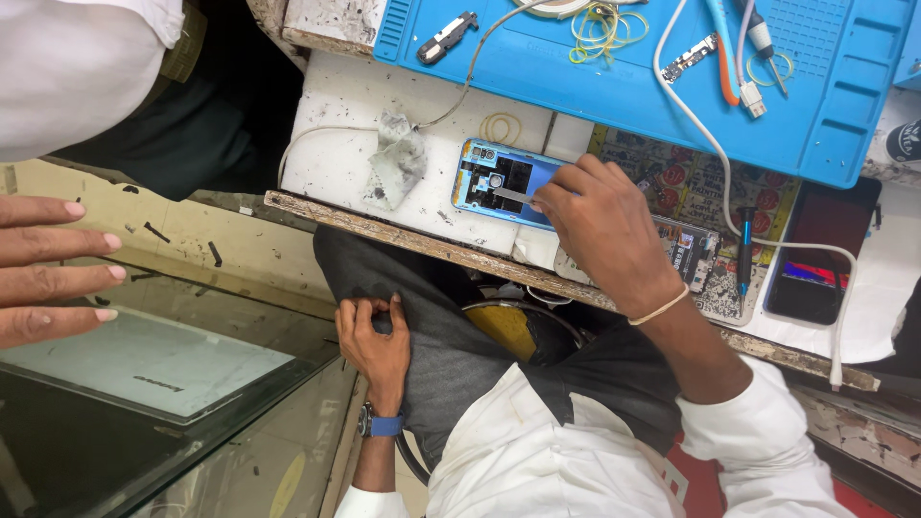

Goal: The person wipes the internal components of a disassembled mobile phone with a cloth, peels off protective adhesive layers from a replacement part, and then installs the part onto the phone chassis using a small tool.

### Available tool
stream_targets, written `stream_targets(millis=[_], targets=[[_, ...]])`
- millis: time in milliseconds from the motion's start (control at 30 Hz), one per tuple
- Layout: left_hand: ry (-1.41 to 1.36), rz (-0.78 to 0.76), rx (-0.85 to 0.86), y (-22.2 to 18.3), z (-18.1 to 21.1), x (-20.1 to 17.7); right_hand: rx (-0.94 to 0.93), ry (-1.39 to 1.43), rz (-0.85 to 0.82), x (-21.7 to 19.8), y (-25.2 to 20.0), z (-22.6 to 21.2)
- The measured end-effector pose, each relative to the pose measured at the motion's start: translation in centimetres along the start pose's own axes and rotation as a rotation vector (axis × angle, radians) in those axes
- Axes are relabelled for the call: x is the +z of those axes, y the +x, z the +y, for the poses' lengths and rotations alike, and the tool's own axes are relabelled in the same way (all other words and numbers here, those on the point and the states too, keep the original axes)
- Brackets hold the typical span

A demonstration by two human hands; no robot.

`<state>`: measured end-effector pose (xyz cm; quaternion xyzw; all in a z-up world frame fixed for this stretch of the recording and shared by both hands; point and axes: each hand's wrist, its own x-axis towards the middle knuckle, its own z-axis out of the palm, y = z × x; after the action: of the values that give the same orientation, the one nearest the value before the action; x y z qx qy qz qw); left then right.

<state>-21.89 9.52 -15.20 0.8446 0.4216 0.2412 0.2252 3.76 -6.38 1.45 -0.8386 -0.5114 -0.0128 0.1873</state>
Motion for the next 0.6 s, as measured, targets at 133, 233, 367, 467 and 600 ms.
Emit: stream_targets(millis=[133, 233, 367, 467, 600], targets=[[-0.008, 0.001, -0.005, 0.0, 0.0, -0.1, -0.034, 0.009, -0.107, -0.1, 1.2, 0.5], [-0.005, -0.001, -0.001, 0.0, -0.1, 0.1, -0.015, 0.120, -0.180, -0.2, 1.6, 0.9], [-0.011, 0.003, 0.003, -0.1, -0.4, 0.2, 0.019, 0.139, -0.195, 0.0, 1.6, 0.6], [-0.012, 0.000, -0.003, -0.1, -0.3, 0.1, 0.018, 0.130, -0.181, -0.2, 1.6, 0.1], [-0.017, 0.001, 0.012, -0.1, -0.2, -0.2, 0.057, 0.166, -0.132, -0.8, 1.1, -0.1]])
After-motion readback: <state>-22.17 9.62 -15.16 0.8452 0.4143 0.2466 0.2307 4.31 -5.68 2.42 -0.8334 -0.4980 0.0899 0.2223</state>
